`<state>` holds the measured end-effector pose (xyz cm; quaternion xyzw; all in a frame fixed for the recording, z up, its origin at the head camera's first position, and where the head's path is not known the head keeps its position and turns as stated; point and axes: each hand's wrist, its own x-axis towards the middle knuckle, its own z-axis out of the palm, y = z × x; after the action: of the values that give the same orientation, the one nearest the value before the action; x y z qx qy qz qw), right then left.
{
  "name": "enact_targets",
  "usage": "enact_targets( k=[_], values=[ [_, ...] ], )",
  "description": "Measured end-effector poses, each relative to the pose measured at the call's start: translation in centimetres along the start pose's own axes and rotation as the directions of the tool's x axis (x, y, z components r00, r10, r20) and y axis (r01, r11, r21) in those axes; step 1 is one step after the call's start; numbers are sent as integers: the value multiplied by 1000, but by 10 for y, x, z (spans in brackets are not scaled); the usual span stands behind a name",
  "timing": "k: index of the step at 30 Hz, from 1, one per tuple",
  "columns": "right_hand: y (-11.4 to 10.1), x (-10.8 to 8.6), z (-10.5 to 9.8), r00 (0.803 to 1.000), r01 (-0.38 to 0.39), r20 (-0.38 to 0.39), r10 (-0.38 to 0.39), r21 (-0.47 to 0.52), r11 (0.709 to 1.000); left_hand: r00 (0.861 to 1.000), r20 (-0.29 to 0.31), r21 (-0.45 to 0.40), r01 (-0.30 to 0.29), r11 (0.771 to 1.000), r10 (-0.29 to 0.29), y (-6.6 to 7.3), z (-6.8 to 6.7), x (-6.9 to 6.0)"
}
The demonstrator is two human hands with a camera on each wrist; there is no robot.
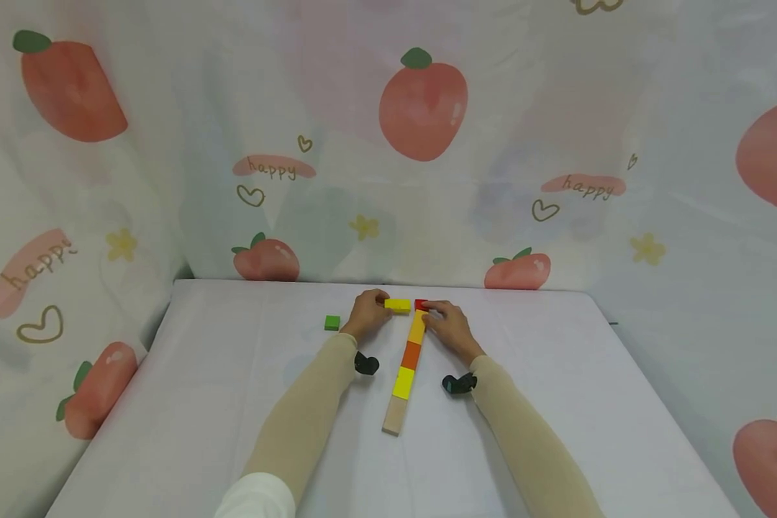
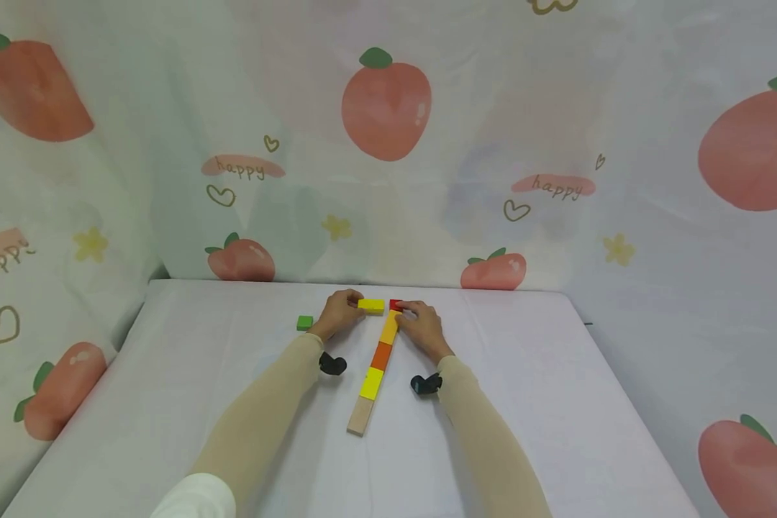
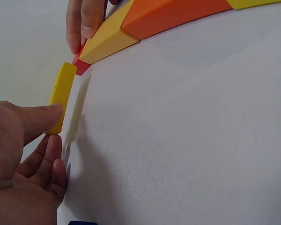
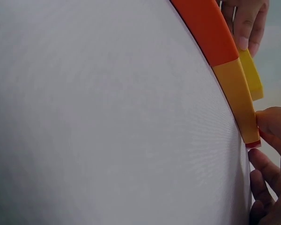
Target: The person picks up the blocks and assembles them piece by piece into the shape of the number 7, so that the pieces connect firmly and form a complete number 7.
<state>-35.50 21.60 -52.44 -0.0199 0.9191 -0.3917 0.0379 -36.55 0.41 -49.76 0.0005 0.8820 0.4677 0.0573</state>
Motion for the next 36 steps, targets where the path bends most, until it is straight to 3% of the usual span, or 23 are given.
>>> enact_targets(
  k=[18, 29, 36],
  values=[
    [3, 0, -1, 1000, 22, -4, -22, -31, 999, 999, -27, 27, 30, 999, -29, 4, 15, 8],
    [1, 0, 1, 1000, 18, -11, -18, -23, 1000, 996, -83, 80, 20, 997, -13, 1, 23, 11],
    [0, -2, 1, 1000, 13, -15, -13, -34, 999, 994, -113, 62, 16, 998, -9, 1, 25, 9]
  ],
)
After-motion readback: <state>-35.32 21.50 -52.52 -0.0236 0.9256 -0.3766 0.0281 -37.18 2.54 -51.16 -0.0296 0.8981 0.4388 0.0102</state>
